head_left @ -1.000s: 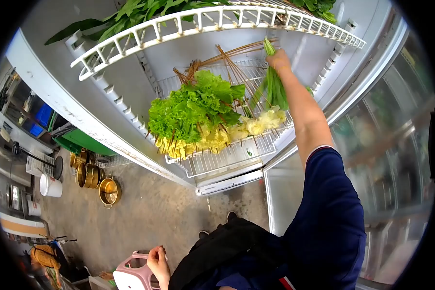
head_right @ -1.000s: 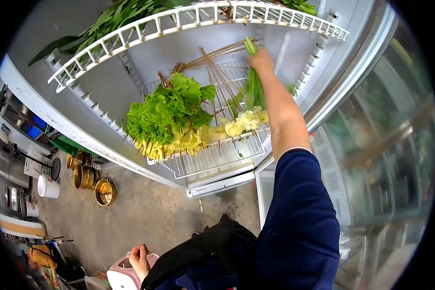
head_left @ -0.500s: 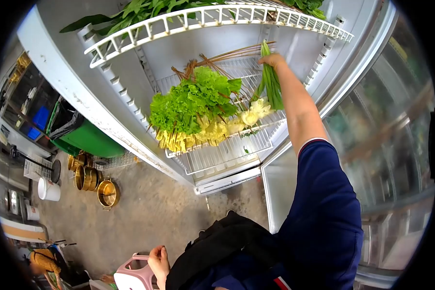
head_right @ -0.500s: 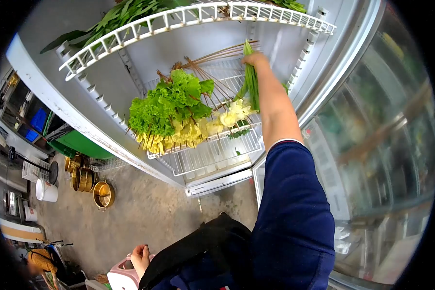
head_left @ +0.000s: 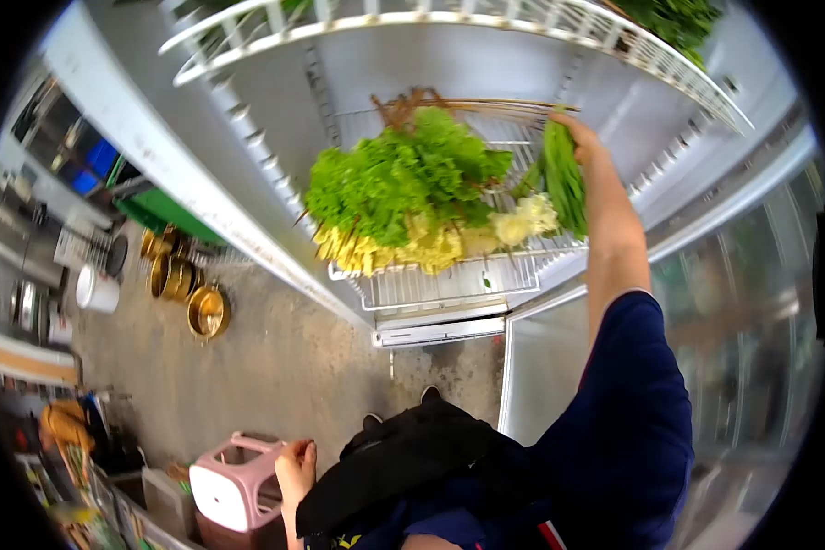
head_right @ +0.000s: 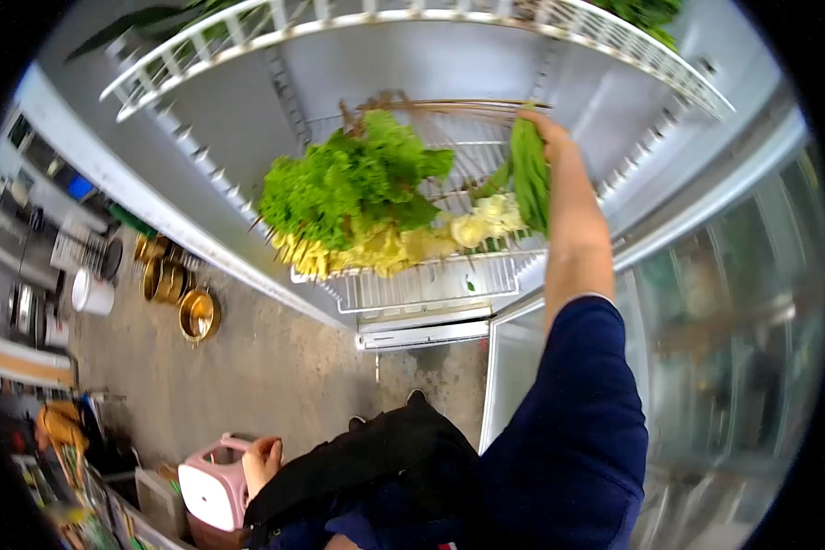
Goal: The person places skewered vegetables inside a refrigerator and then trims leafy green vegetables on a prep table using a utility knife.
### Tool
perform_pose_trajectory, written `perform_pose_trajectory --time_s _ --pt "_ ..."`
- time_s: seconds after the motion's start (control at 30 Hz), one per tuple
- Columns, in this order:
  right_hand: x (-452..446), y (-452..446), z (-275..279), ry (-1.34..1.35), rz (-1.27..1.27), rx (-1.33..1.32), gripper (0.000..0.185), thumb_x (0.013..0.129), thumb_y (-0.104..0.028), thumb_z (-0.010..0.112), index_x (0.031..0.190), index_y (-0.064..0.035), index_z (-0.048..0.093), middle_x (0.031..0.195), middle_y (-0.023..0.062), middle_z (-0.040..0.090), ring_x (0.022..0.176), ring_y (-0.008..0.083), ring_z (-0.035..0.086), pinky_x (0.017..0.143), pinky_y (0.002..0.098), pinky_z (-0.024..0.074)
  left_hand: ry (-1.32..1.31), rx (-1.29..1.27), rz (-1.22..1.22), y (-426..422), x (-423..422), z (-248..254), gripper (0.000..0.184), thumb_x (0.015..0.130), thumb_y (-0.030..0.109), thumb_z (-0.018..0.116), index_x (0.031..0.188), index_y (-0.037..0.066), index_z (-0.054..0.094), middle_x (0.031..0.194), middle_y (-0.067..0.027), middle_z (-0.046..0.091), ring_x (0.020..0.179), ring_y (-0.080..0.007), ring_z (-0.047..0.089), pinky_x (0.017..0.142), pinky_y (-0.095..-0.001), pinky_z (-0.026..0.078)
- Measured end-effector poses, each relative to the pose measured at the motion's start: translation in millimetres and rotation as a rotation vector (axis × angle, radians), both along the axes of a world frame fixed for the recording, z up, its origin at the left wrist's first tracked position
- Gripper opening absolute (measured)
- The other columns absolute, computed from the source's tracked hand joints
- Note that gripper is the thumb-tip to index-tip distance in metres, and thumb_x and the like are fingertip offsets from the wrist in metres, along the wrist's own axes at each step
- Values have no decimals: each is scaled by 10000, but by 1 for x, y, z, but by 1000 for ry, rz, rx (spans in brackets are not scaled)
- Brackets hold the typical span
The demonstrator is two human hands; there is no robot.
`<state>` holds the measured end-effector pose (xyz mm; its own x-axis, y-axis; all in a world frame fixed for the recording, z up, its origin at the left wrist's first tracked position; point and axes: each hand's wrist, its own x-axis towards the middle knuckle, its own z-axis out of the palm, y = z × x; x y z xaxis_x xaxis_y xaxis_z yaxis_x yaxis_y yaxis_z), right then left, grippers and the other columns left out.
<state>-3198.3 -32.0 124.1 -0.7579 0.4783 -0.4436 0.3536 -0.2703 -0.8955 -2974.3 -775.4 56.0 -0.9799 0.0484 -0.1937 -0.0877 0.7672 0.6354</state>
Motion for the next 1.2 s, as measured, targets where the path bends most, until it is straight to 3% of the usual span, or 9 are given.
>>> perform_pose_trajectory --time_s 0.1,0.17,0.33,0.43,0.57,0.8,0.97,1.1,1.2 --pt "2 16 -5 183 134 -79 246 834 -290 678 901 -59 630 839 38 663 689 167 615 624 309 526 -45 -63 -24 1 1 -4 203 831 178 638 918 0 681 799 -188 672 736 -297 673 667 -355 519" --pt "-2 40 -25 89 107 216 404 918 -345 552 1149 -15 585 1007 101 653 856 223 639 759 343 531 -150 -46 -1 7 3 2 228 842 209 603 942 23 689 863 -184 672 817 -320 661 728 -388 521" --pt "-18 -30 -105 240 45 328 394 919 -330 538 1150 -14 579 1013 102 647 877 227 630 775 349 524 -71 -49 183 -11 48 -1 244 839 242 578 905 19 652 877 -196 644 855 -371 613 758 -445 487" --pt "41 -102 -132 265 -4 386 388 920 -322 530 1150 -13 575 1017 103 643 890 230 624 785 353 520 -69 -65 345 -31 87 -12 248 832 244 582 903 18 654 881 -192 650 860 -363 618 762 -436 490" --pt "137 -227 -175 157 104 281 381 920 -310 519 1151 -11 570 1023 105 638 907 233 617 798 357 515 -132 -45 617 -86 152 -40 241 806 240 581 886 36 680 880 -184 666 865 -353 633 777 -428 496" --pt "296 -423 -240 -107 231 53 368 922 -289 500 1152 -9 560 1032 107 630 936 238 605 821 365 505 -445 -125 800 -243 272 -172 286 785 297 599 914 60 696 903 -185 670 903 -338 640 812 -415 498" --pt "385 -541 -260 -241 202 -6 360 923 -275 486 1153 -7 554 1039 108 624 957 242 596 837 371 499 -542 -104 752 -360 315 -186 261 780 277 600 910 74 698 926 -174 673 904 -323 646 815 -419 501" --pt "421 -588 -253 -283 145 -63 353 924 -263 475 1154 -6 549 1044 109 620 974 245 589 850 375 493 -435 -12 926 -436 365 -202 300 778 297 590 923 55 694 871 -195 667 879 -344 641 808 -420 491" --pt "437 -602 -250 -277 98 -79 349 924 -254 467 1155 -5 545 1048 110 616 987 247 584 860 379 489 -573 150 1049 -464 400 -217 320 785 302 608 886 11 694 816 -192 677 787 -299 668 757 -389 506"
